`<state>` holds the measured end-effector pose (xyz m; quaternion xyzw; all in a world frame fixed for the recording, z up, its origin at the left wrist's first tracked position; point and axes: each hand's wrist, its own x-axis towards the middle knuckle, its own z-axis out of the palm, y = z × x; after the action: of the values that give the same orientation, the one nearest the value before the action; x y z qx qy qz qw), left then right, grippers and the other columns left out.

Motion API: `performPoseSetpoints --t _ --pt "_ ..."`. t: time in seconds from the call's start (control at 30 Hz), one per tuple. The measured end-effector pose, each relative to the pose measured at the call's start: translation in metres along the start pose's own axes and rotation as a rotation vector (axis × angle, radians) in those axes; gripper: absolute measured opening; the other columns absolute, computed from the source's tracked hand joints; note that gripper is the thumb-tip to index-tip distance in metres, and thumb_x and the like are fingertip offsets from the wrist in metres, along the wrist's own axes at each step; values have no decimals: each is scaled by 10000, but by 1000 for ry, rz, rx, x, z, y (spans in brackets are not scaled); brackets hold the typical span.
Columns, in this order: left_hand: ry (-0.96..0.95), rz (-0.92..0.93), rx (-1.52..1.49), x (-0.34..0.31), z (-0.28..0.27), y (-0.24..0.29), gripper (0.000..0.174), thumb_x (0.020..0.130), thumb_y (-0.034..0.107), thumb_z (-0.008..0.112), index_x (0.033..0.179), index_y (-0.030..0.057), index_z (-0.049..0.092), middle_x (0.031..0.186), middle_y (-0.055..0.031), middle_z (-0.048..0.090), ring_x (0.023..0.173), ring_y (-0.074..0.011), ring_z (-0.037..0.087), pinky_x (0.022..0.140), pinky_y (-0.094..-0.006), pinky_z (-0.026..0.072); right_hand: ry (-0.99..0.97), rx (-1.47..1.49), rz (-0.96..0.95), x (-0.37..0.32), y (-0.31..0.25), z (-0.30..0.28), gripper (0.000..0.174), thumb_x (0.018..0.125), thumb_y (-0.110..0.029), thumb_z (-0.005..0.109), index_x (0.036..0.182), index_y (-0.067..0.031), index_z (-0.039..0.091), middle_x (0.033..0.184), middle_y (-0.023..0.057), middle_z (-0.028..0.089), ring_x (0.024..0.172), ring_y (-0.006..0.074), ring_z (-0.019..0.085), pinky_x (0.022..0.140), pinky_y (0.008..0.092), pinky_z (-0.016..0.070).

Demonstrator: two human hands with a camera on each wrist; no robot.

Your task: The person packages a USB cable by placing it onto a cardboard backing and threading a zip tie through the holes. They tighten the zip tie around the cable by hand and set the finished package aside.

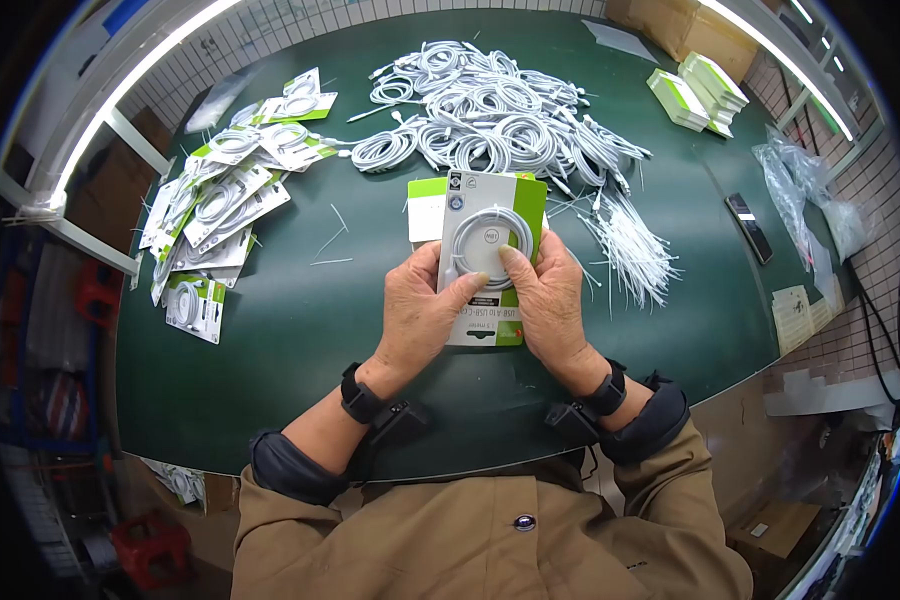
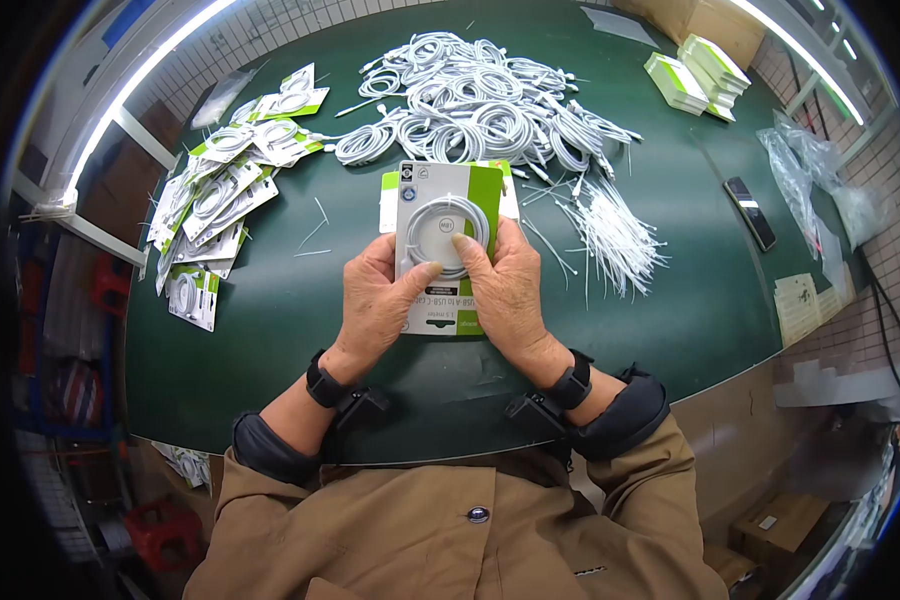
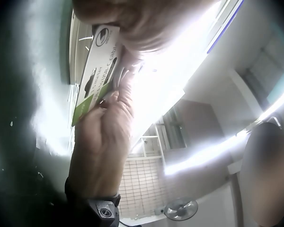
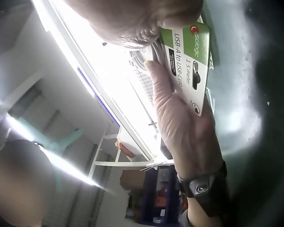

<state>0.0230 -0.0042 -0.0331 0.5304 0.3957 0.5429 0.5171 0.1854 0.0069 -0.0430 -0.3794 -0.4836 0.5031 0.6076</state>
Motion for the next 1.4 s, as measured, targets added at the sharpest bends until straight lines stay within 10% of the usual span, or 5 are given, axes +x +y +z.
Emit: performPoseSetpoints --t 0.43,1.0,1.2,1.4 --pt "27 123 -65 0 4 4 539 928 -29 733 1411 -73 497 1273 -142 672 1126 -166 667 1010 -322 548 -131 221 214 11 -9 -17 399 1117 -313 523 1205 54 653 1055 91 730 933 85 668 823 240 546" --pt "-46 -297 -292 7 -26 11 265 1000 89 700 1225 -45 659 1107 -110 754 946 -117 717 848 -270 586 -161 105 193 10 -17 -18 307 1054 -233 661 1127 59 716 980 83 759 843 77 670 750 232 542" --pt "-27 -168 -112 9 -23 17 371 948 24 729 1292 -47 608 1158 -126 719 965 -132 706 829 -282 584 -173 -155 74 10 -17 -25 299 1055 -233 654 1081 59 716 923 72 753 790 67 659 697 226 535" --pt "141 597 844 -1 -16 43 585 775 60 852 1308 4 619 1240 -148 612 1110 -276 606 922 -393 523 -150 -143 68 9 -20 -23 274 1063 -208 629 1117 55 687 931 60 744 800 55 651 697 227 531"
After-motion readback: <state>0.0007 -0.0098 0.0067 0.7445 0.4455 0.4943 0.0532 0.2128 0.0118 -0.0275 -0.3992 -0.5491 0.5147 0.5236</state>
